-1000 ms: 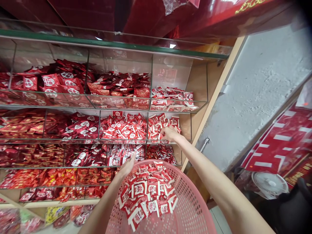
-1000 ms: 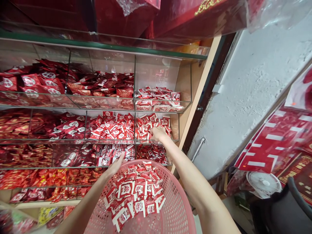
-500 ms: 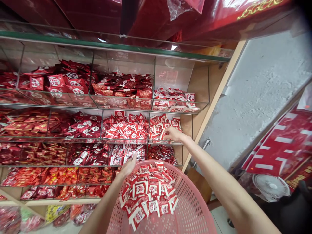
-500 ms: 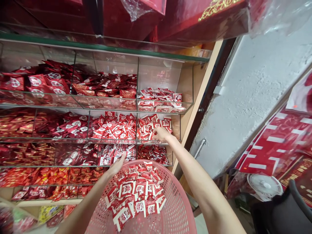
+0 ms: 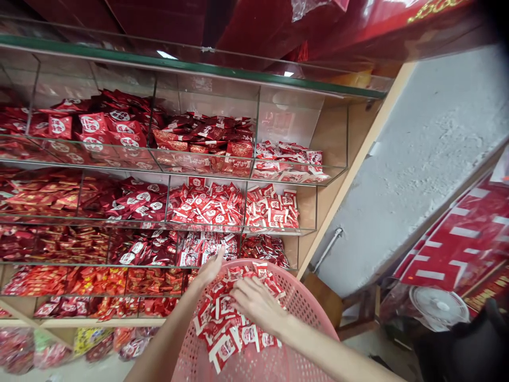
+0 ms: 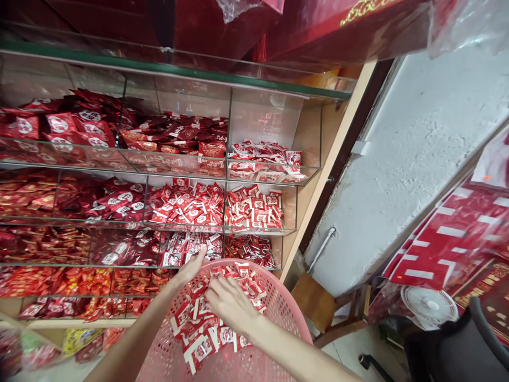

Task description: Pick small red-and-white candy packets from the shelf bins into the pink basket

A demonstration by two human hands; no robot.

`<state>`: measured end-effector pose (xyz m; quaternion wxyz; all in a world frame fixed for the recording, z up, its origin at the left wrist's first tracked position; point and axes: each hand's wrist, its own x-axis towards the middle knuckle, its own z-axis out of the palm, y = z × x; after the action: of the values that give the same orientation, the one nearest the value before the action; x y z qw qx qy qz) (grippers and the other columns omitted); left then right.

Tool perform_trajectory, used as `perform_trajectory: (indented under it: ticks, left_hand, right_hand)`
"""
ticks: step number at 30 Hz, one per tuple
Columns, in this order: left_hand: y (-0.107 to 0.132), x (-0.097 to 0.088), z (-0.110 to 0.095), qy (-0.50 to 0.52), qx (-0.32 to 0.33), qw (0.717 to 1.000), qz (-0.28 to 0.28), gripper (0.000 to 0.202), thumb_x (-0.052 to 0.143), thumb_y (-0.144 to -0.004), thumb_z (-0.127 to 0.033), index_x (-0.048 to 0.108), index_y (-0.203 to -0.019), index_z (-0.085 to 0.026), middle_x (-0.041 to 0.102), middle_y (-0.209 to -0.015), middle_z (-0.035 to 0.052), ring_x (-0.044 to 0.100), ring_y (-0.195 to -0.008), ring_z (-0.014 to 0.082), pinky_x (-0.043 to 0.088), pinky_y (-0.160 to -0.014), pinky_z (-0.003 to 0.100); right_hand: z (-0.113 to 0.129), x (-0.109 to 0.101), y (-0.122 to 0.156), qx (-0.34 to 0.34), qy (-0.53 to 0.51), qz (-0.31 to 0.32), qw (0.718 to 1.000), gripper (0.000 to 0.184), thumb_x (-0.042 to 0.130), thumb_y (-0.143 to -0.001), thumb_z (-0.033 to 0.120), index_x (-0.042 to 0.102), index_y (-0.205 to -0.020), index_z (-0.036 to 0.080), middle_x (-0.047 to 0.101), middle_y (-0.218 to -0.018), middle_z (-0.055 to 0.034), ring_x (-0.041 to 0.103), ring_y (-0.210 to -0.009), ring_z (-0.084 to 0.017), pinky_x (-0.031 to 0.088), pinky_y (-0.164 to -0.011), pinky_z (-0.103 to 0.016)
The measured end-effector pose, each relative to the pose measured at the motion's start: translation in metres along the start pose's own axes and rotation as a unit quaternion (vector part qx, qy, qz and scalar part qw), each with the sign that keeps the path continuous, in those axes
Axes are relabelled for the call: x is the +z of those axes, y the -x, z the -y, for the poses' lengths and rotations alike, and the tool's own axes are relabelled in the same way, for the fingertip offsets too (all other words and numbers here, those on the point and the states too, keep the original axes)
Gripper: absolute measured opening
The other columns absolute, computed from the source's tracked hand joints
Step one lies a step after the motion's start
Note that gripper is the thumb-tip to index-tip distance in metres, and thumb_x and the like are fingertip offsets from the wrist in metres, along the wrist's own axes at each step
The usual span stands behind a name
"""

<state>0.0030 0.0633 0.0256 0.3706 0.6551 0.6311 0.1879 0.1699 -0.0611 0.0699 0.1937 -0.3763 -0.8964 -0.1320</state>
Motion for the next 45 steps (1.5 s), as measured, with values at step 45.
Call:
perform_trajectory:
  ticks: [45]
  left_hand:
    - [0.000,0.000,-0.002,-0.016,-0.010,1.000,0.006,0.086,0.008,-0.072,-0.074,0.059,-0.109,-0.016,0.058,-0.115,0.0101,0.051,-0.108,0.0277,0.041,-0.088,0.036]
  right_hand:
    - [-0.036,-0.011,-0.013,0.005,0.062,-0.062,0.996,0.024,0.036,-0.089,0.029,0.051,-0.103,0.016,0.057,-0.095,-0.0053,0.050,-0.083,-0.016,0.039,-0.072,-0.030]
